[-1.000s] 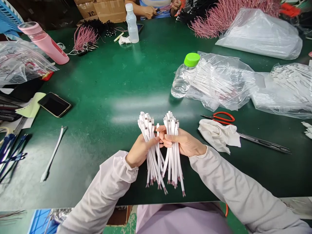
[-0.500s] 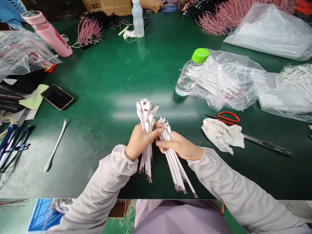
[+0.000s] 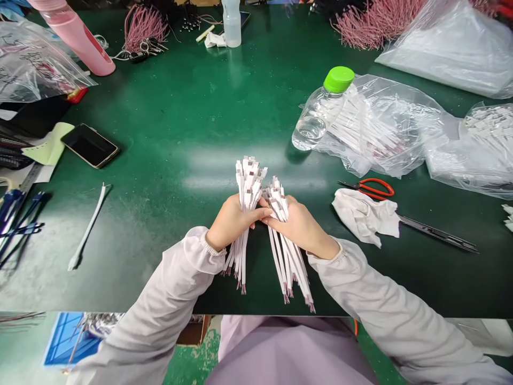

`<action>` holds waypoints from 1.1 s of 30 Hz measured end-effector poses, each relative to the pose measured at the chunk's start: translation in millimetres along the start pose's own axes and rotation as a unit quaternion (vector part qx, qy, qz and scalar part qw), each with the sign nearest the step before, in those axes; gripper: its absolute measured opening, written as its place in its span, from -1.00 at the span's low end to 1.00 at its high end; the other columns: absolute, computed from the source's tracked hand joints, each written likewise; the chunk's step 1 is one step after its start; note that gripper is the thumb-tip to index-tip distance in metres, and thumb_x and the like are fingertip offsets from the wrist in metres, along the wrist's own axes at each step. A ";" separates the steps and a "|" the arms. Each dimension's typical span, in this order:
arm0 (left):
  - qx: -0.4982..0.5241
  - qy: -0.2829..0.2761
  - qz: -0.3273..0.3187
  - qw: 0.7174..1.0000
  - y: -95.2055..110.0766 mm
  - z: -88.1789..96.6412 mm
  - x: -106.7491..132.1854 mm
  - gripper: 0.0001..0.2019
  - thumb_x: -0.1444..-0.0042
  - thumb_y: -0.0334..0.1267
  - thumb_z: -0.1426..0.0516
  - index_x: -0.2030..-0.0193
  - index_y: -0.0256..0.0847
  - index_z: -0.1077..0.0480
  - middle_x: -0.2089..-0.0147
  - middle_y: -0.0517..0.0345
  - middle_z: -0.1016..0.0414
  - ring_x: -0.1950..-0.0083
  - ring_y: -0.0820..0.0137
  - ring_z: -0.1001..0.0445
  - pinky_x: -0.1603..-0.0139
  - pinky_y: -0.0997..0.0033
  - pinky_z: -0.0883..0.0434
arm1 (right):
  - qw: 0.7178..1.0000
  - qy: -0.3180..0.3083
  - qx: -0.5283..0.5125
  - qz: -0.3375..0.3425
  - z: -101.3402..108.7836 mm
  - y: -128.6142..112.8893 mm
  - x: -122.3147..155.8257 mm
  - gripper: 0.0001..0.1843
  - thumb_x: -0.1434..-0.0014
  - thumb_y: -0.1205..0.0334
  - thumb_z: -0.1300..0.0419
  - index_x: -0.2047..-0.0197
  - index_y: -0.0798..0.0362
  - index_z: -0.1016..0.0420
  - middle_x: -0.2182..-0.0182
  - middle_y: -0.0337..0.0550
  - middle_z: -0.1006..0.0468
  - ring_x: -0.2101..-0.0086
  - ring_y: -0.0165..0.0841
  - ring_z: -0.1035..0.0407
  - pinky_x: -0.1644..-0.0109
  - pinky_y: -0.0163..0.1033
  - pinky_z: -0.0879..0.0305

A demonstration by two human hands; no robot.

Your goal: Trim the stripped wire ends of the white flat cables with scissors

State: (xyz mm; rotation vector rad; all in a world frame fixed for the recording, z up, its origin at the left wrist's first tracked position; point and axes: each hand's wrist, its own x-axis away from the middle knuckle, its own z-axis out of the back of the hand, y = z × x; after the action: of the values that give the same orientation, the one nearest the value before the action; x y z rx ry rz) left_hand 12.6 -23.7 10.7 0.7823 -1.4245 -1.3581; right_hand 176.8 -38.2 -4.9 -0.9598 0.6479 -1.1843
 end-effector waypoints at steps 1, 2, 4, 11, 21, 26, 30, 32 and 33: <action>0.011 -0.005 0.004 1.000 -0.7 -0.4 -0.8 -0.87 0.07 -0.24 -0.29 0.46 -0.26 -0.47 0.53 0.21 -0.43 0.60 0.53 -0.28 0.56 0.52 -0.28 | 0.999 0.004 0.053 0.008 2.8 2.0 0.5 -0.71 -0.03 0.12 -0.30 0.16 0.00 -0.47 0.25 -0.12 -0.49 0.18 -0.14 -0.34 0.09 -0.10 -0.21; 0.020 -0.011 0.009 1.000 -1.4 -0.7 -1.7 -0.86 0.08 -0.24 -0.29 0.46 -0.26 -0.47 0.53 0.21 -0.42 0.60 0.52 -0.29 0.57 0.52 -0.28 | 0.994 0.013 0.103 0.018 6.0 4.2 1.9 -0.59 0.01 0.08 -0.33 0.09 0.01 -0.45 0.21 -0.07 -0.47 0.14 -0.10 -0.31 0.05 -0.06 -0.20; 0.032 -0.022 0.020 0.999 -2.8 -1.1 -3.3 -0.83 0.10 -0.22 -0.31 0.47 -0.27 -0.48 0.52 0.19 -0.43 0.59 0.52 -0.30 0.58 0.51 -0.29 | 0.980 0.057 0.185 0.040 13.5 8.3 8.0 -0.34 0.04 -0.02 -0.35 -0.09 0.05 -0.35 0.09 0.03 -0.42 0.05 -0.02 -0.24 -0.03 0.05 -0.16; 0.133 -0.036 0.031 0.990 -1.1 2.2 -7.2 -0.78 0.13 -0.19 -0.34 0.49 -0.29 -0.44 0.49 0.20 -0.37 0.52 0.56 -0.27 0.56 0.56 -0.26 | 0.958 0.090 0.250 0.110 31.8 0.2 34.5 -0.80 -0.19 0.06 -0.19 0.26 0.02 -0.48 0.29 -0.08 -0.41 0.20 -0.21 -0.23 0.05 -0.10 -0.13; 0.135 -0.027 0.041 0.990 5.4 0.0 -0.2 -0.73 0.09 -0.15 -0.33 0.40 -0.33 -0.46 0.54 0.21 -0.40 0.54 0.56 -0.30 0.53 0.55 -0.27 | 0.988 -0.019 0.112 0.101 19.5 -28.1 20.9 -0.74 -0.15 0.34 -0.16 0.55 0.05 -0.25 0.54 -0.25 -0.39 0.38 -0.36 -0.19 0.23 -0.23 -0.09; 0.059 -0.017 0.081 0.995 9.7 24.6 -2.3 -0.69 -0.05 -0.06 -0.22 0.44 -0.33 -0.47 0.66 0.23 -0.34 0.64 0.56 -0.27 0.60 0.56 -0.23 | 0.976 -0.060 0.162 0.135 20.7 -17.4 25.2 -0.67 -0.34 0.18 0.00 0.33 0.03 -0.54 0.45 -0.17 -0.41 0.33 -0.32 -0.21 0.18 -0.19 -0.13; -0.021 -0.067 0.135 0.988 7.5 39.5 -6.6 -0.78 0.02 -0.16 -0.27 0.42 -0.32 -0.48 0.59 0.15 -0.47 0.59 0.49 -0.39 0.55 0.54 -0.33 | 0.941 -0.088 0.282 0.165 25.0 -3.8 33.1 -0.72 -0.30 0.15 -0.07 0.02 -0.11 -0.56 0.34 -0.11 -0.40 0.27 -0.26 -0.19 0.11 -0.09 -0.15; -0.040 -0.099 0.154 0.982 5.0 39.5 -7.2 -0.83 0.03 -0.22 -0.27 0.41 -0.31 -0.49 0.54 0.12 -0.52 0.52 0.43 -0.47 0.48 0.51 -0.40 | 0.934 -0.076 0.303 0.174 34.0 1.7 36.8 -0.71 -0.28 0.16 -0.09 0.00 -0.13 -0.55 0.33 -0.10 -0.39 0.28 -0.26 -0.20 0.11 -0.09 -0.19; -0.046 -0.117 0.162 0.979 4.0 37.8 -7.1 -0.84 0.03 -0.23 -0.27 0.41 -0.31 -0.49 0.52 0.11 -0.53 0.49 0.41 -0.49 0.45 0.51 -0.42 | 0.935 -0.051 0.303 0.174 41.4 4.5 38.9 -0.71 -0.28 0.16 -0.09 0.00 -0.12 -0.55 0.32 -0.09 -0.39 0.27 -0.26 -0.22 0.11 -0.09 -0.21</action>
State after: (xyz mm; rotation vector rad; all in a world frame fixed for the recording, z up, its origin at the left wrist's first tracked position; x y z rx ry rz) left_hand -19.8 -3.5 17.0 0.3174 -1.5808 -1.2788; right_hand 224.5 -63.8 12.9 -0.3580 0.3123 -0.9225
